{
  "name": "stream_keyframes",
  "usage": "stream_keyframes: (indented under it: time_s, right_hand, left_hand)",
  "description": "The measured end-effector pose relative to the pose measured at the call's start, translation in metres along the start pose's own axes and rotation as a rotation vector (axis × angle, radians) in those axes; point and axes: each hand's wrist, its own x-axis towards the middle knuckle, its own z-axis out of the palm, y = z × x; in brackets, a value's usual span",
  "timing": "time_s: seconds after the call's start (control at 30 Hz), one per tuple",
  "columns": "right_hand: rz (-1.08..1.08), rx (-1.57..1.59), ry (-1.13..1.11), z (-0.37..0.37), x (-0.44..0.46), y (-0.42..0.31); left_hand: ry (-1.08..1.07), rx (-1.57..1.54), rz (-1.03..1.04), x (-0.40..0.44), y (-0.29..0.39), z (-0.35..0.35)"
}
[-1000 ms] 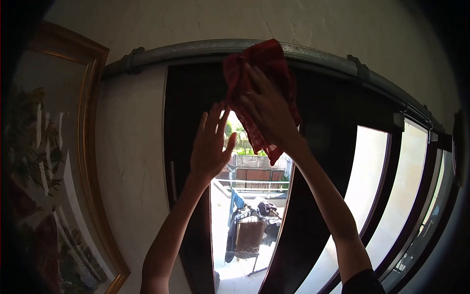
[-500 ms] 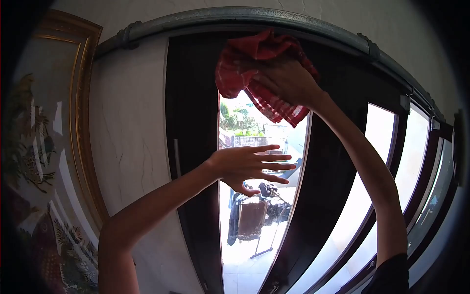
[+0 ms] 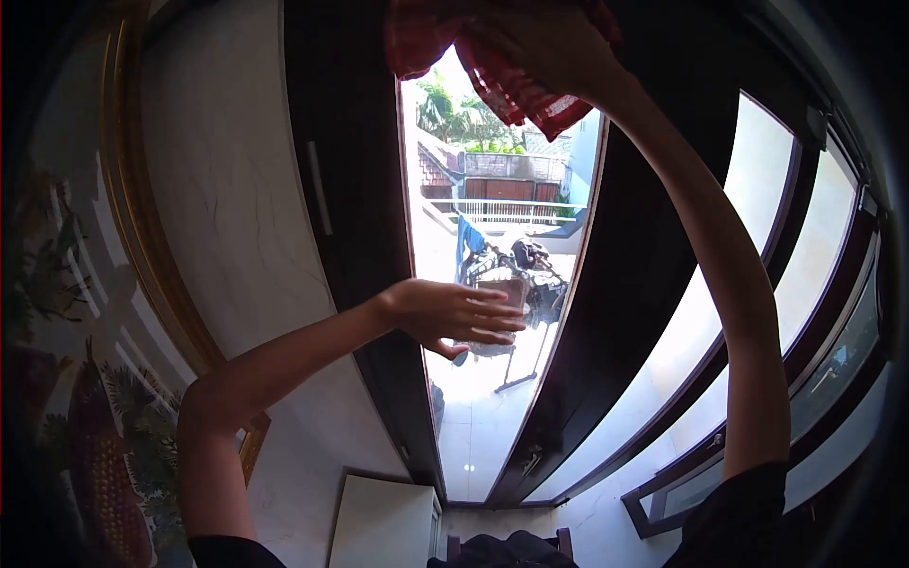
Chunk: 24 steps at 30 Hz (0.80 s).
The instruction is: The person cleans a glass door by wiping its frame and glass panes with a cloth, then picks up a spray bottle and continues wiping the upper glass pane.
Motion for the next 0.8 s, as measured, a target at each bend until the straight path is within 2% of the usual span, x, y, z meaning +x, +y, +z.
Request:
stream_keyframes:
  time_s: [0.07,0.1,0.13,0.2,0.33,0.4,0.43,0.5,0.53,0.57,0.6,0.67,0.73,0.77,0.8]
  right_hand:
    - [0.342,0.337,-0.101,-0.046,0.009,-0.021]
    - [0.164,-0.006,-0.085,0.000,-0.026,-0.014]
    - [0.169,-0.003,-0.078,0.022,-0.038,-0.013]
    - [-0.048,-0.426,0.005,0.040,-0.052,-0.011]
    - [-0.090,-0.269,0.004,0.018,-0.032,0.008]
    - [0.046,-0.050,-0.270,0.012,-0.017,0.019]
    - [0.038,-0.064,-0.255,0.009,-0.009,0.017]
    - [0.224,0.011,-0.317,0.006,-0.006,0.001]
    - [0.221,0.005,-0.317,0.005,-0.009,-0.006]
    - [0.146,0.006,-0.302,0.009,-0.016,-0.011]
    - [0.067,0.007,-0.284,0.014,-0.021,-0.018]
    - [-0.075,0.027,-0.250,0.027,-0.038,-0.030]
    - [0.006,0.099,-0.678,0.008,-0.013,-0.019]
    - [0.006,0.079,-0.664,-0.005,-0.002,-0.011]
    - [0.098,-0.021,-0.629,-0.016,0.008,-0.005]
  left_hand:
    - [-0.011,0.183,0.136,0.003,0.039,0.035]
    - [-0.052,0.455,0.226,0.007,0.044,0.043]
    - [-0.061,0.453,0.228,0.008,0.041,0.040]
    - [-0.053,-0.016,0.040,0.011,0.029,0.023]
    - [-0.111,0.035,0.080,0.007,-0.024,-0.019]
    - [-0.124,0.162,0.082,0.001,-0.056,-0.045]
    - [-0.141,0.077,0.086,-0.005,-0.072,-0.051]
    - [-0.159,-0.065,0.131,-0.011,-0.085,-0.055]
    - [-0.159,-0.120,0.168,-0.011,-0.085,-0.054]
    - [-0.201,0.015,0.248,-0.011,-0.080,-0.048]
    - [-0.211,-0.005,0.283,-0.012,-0.080,-0.042]
    - [-0.220,0.067,0.290,-0.007,-0.082,-0.053]
    - [-0.173,0.039,0.289,-0.007,-0.083,-0.054]
    - [-0.155,0.032,0.272,-0.007,-0.083,-0.056]
    - [-0.130,-0.045,0.245,-0.008,-0.082,-0.051]
